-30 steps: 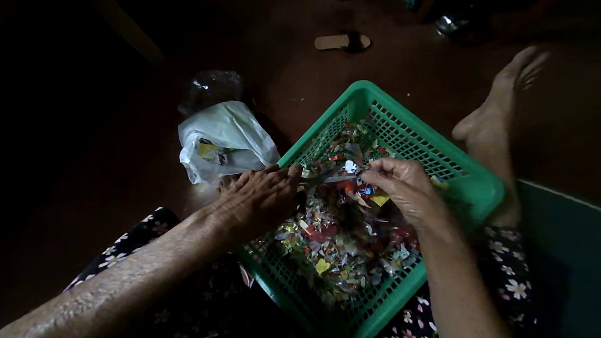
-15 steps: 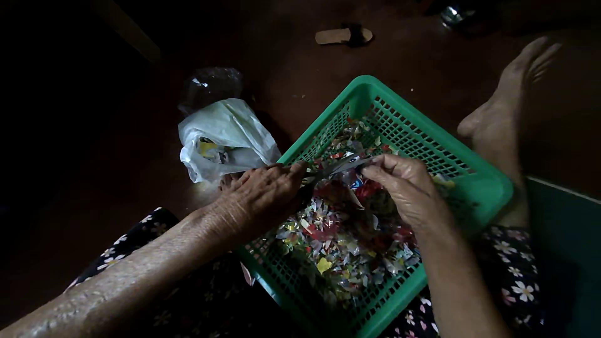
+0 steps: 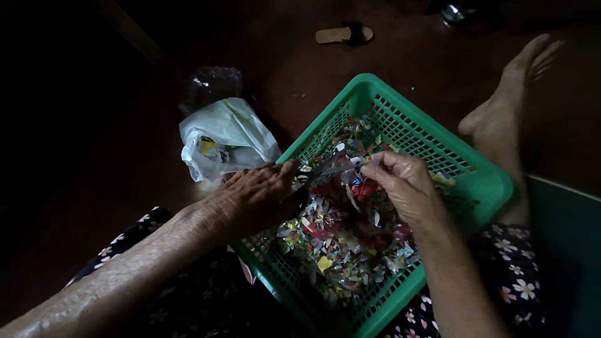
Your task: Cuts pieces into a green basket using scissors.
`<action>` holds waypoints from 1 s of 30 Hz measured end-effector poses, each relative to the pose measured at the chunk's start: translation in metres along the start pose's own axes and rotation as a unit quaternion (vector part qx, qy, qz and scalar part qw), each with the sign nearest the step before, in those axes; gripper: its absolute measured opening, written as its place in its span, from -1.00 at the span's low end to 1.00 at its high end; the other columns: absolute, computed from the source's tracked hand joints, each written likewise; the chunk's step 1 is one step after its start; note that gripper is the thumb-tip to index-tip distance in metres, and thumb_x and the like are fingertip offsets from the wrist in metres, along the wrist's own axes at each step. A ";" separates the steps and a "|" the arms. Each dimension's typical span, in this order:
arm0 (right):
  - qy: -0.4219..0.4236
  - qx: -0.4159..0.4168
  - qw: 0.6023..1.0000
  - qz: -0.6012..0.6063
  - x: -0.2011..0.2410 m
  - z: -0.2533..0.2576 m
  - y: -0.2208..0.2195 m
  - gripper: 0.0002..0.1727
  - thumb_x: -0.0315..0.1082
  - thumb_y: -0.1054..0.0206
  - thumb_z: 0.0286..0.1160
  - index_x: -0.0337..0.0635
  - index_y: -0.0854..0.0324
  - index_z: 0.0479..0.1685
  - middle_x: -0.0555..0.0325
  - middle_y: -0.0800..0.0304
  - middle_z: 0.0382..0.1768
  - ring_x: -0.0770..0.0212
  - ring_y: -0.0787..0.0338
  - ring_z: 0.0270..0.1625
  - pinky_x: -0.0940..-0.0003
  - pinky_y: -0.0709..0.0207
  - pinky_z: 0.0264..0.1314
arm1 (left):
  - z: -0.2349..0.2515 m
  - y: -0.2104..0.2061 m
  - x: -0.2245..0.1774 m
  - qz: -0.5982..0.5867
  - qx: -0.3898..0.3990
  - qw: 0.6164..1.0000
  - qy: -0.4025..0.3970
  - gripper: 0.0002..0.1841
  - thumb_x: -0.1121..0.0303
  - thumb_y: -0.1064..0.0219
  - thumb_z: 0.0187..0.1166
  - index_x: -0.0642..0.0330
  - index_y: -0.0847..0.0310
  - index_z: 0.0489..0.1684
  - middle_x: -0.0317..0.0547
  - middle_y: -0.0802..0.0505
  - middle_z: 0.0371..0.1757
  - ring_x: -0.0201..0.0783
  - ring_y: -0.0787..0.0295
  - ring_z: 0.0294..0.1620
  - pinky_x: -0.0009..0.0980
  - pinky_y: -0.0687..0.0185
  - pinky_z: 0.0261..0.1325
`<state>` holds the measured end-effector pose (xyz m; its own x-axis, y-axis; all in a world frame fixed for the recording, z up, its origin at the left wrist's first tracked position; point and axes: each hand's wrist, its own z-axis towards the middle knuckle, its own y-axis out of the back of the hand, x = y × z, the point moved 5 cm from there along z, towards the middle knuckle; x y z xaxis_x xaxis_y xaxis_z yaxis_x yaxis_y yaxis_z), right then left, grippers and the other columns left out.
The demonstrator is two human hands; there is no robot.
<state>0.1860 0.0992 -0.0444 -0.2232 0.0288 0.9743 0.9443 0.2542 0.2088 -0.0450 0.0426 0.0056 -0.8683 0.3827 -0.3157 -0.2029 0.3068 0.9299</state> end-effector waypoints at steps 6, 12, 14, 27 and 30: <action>-0.034 0.008 0.998 0.051 0.001 -0.001 -0.007 -0.88 -0.42 -0.36 0.56 -0.13 -0.75 -0.34 0.35 -0.69 -0.53 0.54 -0.64 -0.47 0.66 -0.53 -0.36 | 0.007 -0.002 -0.006 0.004 -0.016 1.000 -0.016 -0.70 0.24 -0.29 0.61 0.17 -0.63 0.18 -0.13 -0.73 -0.45 -0.05 -0.76 -0.46 -0.07 -0.65 -0.45; -0.016 0.008 1.000 -0.014 0.003 0.000 0.004 -0.91 -0.36 -0.41 0.53 -0.10 -0.78 -0.32 0.37 -0.70 -0.55 0.55 -0.61 -0.53 0.67 -0.48 -0.46 | 0.006 0.005 -0.008 -0.043 -0.014 0.999 0.009 -0.80 0.25 -0.32 0.58 0.02 -0.68 0.07 -0.31 -0.66 -0.60 -0.27 -0.65 -0.62 -0.22 -0.57 -0.57; 0.030 -0.010 0.996 -0.088 0.009 0.000 0.013 -0.95 -0.36 -0.45 0.51 -0.11 -0.79 -0.25 0.35 -0.78 -0.47 0.55 -0.68 -0.52 0.63 -0.59 -0.47 | 0.006 0.005 -0.005 -0.130 0.005 0.992 -0.006 -0.81 0.26 -0.35 0.57 -0.01 -0.73 0.04 -0.39 -0.72 -0.52 -0.44 -0.64 -0.56 -0.40 -0.59 -0.52; 0.127 -0.089 0.948 -0.277 0.020 0.000 0.034 -0.72 -0.27 -0.25 0.74 -0.19 -0.77 0.17 -0.02 -0.75 0.25 0.24 -0.82 -0.01 0.32 -0.72 0.02 | 0.006 0.009 0.000 -0.367 0.089 0.926 0.006 -0.71 0.14 -0.44 0.54 0.16 -0.73 -0.03 -0.36 -0.82 -0.41 -0.59 -0.73 -0.42 -0.66 -0.64 -0.37; 0.095 -0.112 0.930 -0.338 0.025 -0.001 0.038 -0.58 -0.21 -0.24 0.76 -0.17 -0.61 0.49 -0.16 -0.60 0.45 -0.01 -0.81 0.08 0.05 -0.70 0.08 | 0.006 0.012 0.001 -0.292 0.049 0.955 0.027 -0.79 0.25 -0.51 0.50 0.11 -0.71 -0.05 -0.37 -0.76 -0.48 -0.58 -0.65 -0.54 -0.66 -0.56 -0.48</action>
<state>0.2165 0.1081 -0.0124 -0.7577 -0.2412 0.6063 0.6346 -0.0558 0.7708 -0.0460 0.0521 0.0155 -0.6421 0.0767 -0.7628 -0.6186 0.5359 0.5746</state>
